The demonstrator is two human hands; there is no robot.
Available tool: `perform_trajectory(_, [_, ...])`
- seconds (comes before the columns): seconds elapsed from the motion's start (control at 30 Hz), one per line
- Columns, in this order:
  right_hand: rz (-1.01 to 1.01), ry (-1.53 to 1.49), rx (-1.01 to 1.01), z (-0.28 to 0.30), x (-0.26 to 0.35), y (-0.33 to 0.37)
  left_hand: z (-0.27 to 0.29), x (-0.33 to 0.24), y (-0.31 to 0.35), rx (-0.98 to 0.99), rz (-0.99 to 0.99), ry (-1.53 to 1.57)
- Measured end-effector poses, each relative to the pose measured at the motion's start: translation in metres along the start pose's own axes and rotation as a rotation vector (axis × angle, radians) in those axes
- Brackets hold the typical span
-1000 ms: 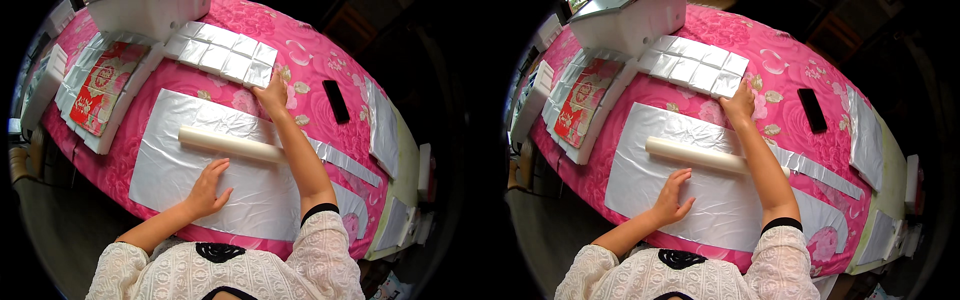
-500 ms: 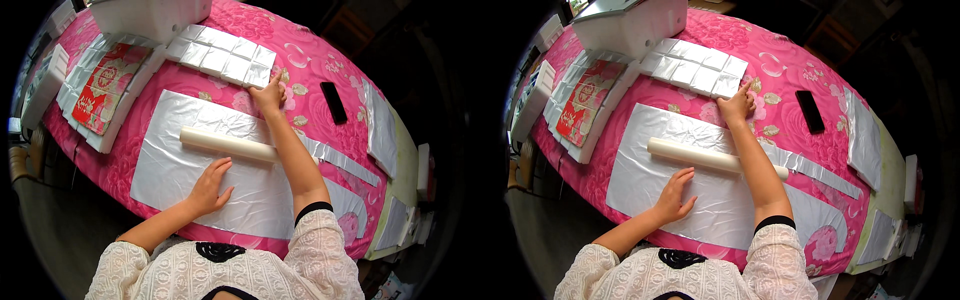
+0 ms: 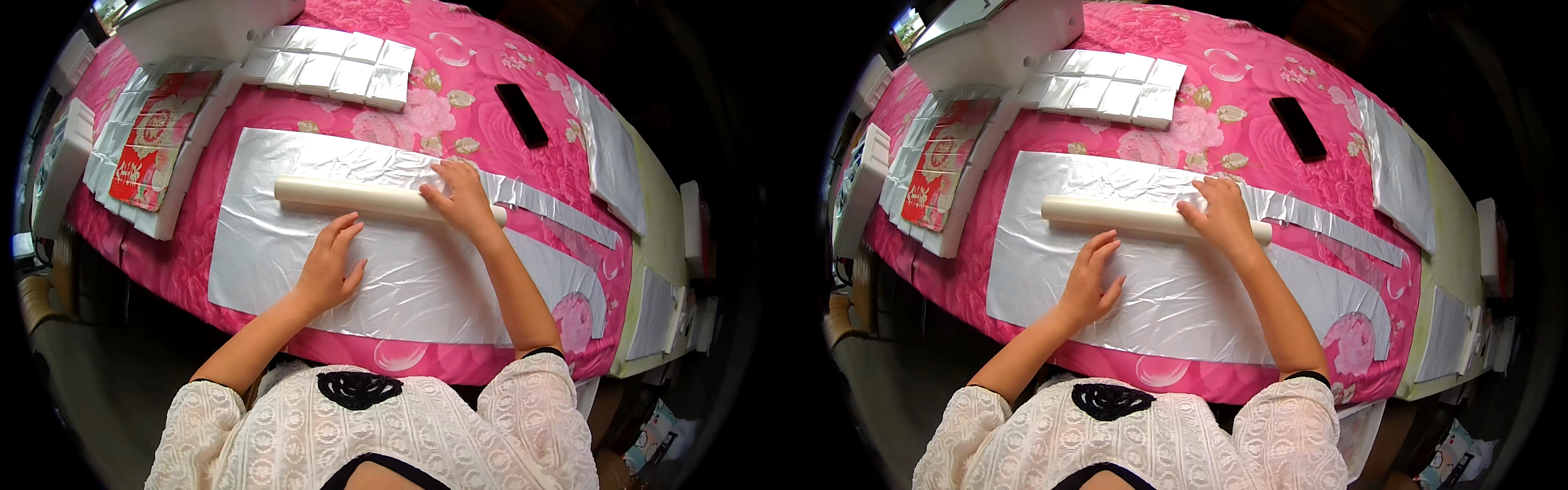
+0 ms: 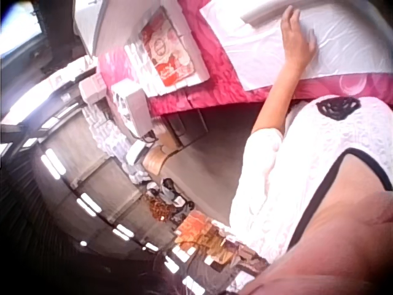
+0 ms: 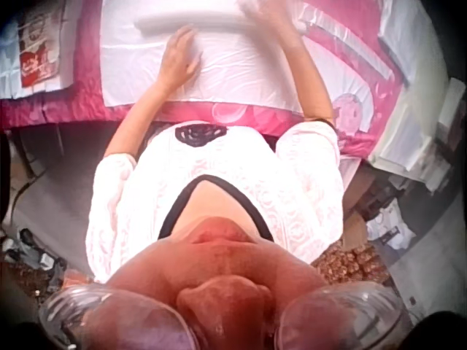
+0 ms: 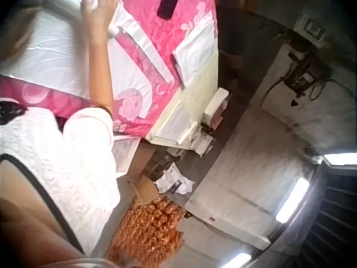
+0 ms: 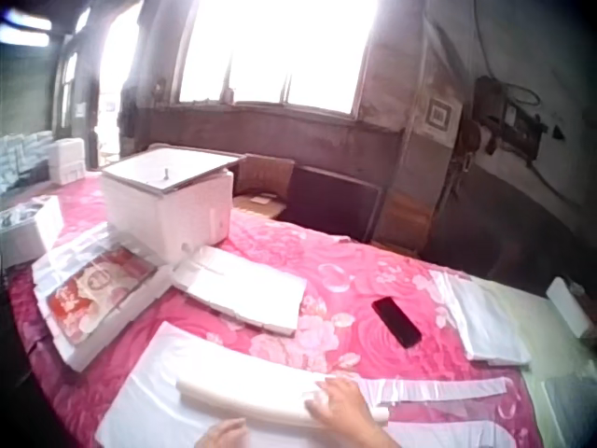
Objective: The person wraps small rectangular items in clear plastic film on a pink floral tablecloth. They unroll the film, place an item, fold the film around it, and set the wrapped package aside. The process is repeated multiple times with items stacked on the table.
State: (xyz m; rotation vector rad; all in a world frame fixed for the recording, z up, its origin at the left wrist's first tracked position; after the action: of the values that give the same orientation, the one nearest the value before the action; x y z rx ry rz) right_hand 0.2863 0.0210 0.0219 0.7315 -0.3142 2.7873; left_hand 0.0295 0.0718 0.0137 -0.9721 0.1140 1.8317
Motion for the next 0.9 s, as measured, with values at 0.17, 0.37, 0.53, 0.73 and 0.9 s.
perform_trajectory(0.17, [-0.103, 0.068, 0.191, 0.035, 0.034, 0.104, -0.008, -0.011, -0.002, 0.1, -0.037, -0.037])
perform_trajectory(0.37, [-0.269, -0.232, 0.182, 0.013, 0.073, 0.185, -0.042, -0.044, -0.014, 0.267, -0.126, 0.011])
perform_trajectory(0.53, [-0.015, 0.046, 0.018, 0.005, 0.028, 0.197, -0.08, -0.066, -0.017, 0.338, -0.188, 0.037])
perform_trajectory(0.73, [-0.287, 0.284, -0.126, 0.071, -0.103, 0.238, -0.1, -0.087, -0.014, 0.327, -0.205, 0.045])
perform_trajectory(0.9, [-0.67, 0.406, -0.396, 0.143, -0.204, 0.327, -0.107, -0.101, -0.013, 0.399, -0.211, 0.013])
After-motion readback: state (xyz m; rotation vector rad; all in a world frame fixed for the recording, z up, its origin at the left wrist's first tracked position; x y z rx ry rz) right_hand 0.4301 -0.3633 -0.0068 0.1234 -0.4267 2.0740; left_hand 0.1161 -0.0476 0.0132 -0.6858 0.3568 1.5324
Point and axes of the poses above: each hand's wrist, its own y-axis away from the middle knuckle, its own z-axis out of the back of the hand, x = y × z, the point moved 2 cm from there along -y, towards the middle knuckle, and after that the axes turned 3 degrees about x, right-handed, at the moved point
